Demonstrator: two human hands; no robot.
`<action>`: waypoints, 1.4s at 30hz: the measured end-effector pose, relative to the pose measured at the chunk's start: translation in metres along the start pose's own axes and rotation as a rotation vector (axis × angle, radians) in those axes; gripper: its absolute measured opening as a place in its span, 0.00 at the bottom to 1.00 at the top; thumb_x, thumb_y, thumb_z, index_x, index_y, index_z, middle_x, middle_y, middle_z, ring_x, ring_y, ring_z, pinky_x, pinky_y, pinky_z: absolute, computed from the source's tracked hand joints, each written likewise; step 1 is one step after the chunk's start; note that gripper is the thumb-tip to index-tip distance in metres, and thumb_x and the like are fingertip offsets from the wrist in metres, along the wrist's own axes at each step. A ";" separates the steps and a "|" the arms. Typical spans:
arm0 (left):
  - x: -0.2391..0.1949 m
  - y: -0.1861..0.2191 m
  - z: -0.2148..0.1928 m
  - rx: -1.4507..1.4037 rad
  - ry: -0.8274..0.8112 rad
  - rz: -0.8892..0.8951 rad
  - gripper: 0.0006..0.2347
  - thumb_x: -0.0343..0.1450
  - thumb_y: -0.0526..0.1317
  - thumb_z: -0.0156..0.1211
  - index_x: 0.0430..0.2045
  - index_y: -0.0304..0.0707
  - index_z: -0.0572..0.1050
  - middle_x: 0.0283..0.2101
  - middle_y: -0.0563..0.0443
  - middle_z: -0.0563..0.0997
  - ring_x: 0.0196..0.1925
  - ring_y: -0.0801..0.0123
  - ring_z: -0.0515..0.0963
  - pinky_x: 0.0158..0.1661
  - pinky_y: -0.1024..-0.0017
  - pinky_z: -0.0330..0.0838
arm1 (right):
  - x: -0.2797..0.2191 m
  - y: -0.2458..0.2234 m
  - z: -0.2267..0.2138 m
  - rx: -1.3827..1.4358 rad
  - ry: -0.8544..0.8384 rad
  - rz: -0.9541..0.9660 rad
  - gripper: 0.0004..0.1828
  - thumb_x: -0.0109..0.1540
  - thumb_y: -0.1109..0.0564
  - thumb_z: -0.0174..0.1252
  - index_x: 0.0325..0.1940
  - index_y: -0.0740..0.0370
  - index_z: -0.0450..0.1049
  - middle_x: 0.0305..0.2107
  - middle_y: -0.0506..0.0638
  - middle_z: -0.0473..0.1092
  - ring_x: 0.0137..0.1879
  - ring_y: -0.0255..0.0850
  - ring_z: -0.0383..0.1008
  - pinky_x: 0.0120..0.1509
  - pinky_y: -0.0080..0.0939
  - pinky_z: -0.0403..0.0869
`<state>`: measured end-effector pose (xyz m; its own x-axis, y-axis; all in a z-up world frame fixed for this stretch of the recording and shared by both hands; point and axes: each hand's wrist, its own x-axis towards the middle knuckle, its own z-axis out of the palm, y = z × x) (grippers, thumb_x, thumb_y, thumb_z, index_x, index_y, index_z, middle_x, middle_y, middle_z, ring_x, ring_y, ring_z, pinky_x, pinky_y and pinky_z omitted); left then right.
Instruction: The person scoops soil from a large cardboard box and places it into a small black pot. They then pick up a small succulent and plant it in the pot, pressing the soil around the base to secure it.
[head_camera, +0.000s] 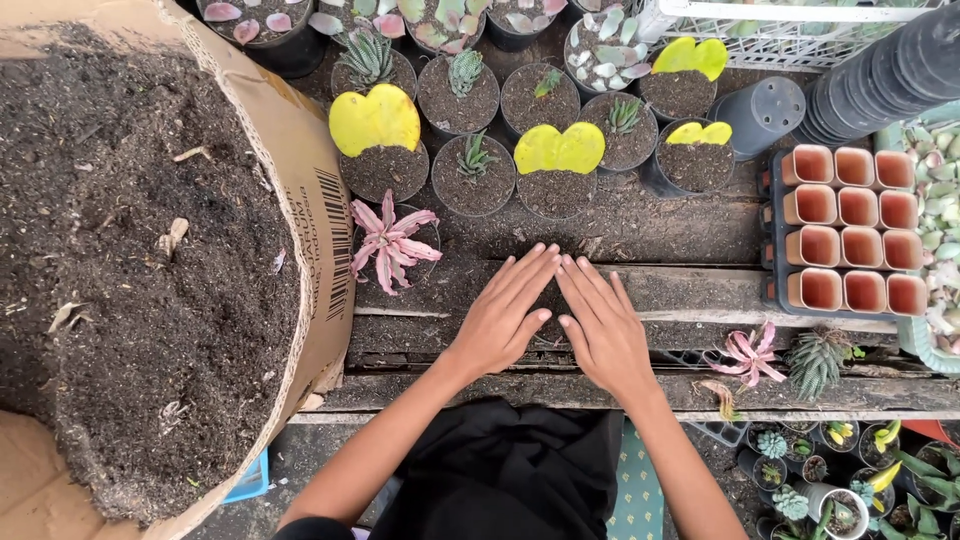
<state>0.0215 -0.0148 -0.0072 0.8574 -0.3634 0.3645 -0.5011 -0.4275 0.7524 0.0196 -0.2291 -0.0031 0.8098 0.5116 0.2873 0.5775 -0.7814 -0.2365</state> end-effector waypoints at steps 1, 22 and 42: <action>-0.001 0.001 -0.002 0.001 -0.002 0.000 0.26 0.84 0.50 0.36 0.79 0.38 0.57 0.82 0.40 0.59 0.84 0.54 0.56 0.80 0.48 0.46 | -0.002 -0.002 0.003 0.001 0.001 0.001 0.32 0.76 0.43 0.43 0.84 0.51 0.61 0.80 0.48 0.59 0.86 0.43 0.53 0.89 0.54 0.47; -0.032 0.011 -0.006 -0.040 0.011 -0.002 0.24 0.84 0.41 0.44 0.79 0.37 0.57 0.83 0.41 0.55 0.85 0.53 0.51 0.79 0.51 0.40 | -0.023 -0.015 0.002 -0.068 0.035 -0.145 0.32 0.76 0.38 0.39 0.85 0.44 0.58 0.81 0.40 0.55 0.87 0.44 0.48 0.89 0.64 0.33; -0.012 -0.007 -0.026 0.480 -0.206 0.151 0.41 0.74 0.55 0.66 0.81 0.40 0.53 0.85 0.48 0.51 0.87 0.62 0.47 0.80 0.47 0.32 | -0.029 -0.016 0.012 -0.057 0.122 -0.138 0.31 0.74 0.44 0.50 0.81 0.50 0.64 0.79 0.43 0.61 0.84 0.40 0.56 0.91 0.55 0.37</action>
<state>0.0184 0.0139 -0.0029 0.7551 -0.5839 0.2980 -0.6556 -0.6705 0.3473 -0.0118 -0.2270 -0.0184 0.7029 0.5704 0.4249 0.6723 -0.7279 -0.1350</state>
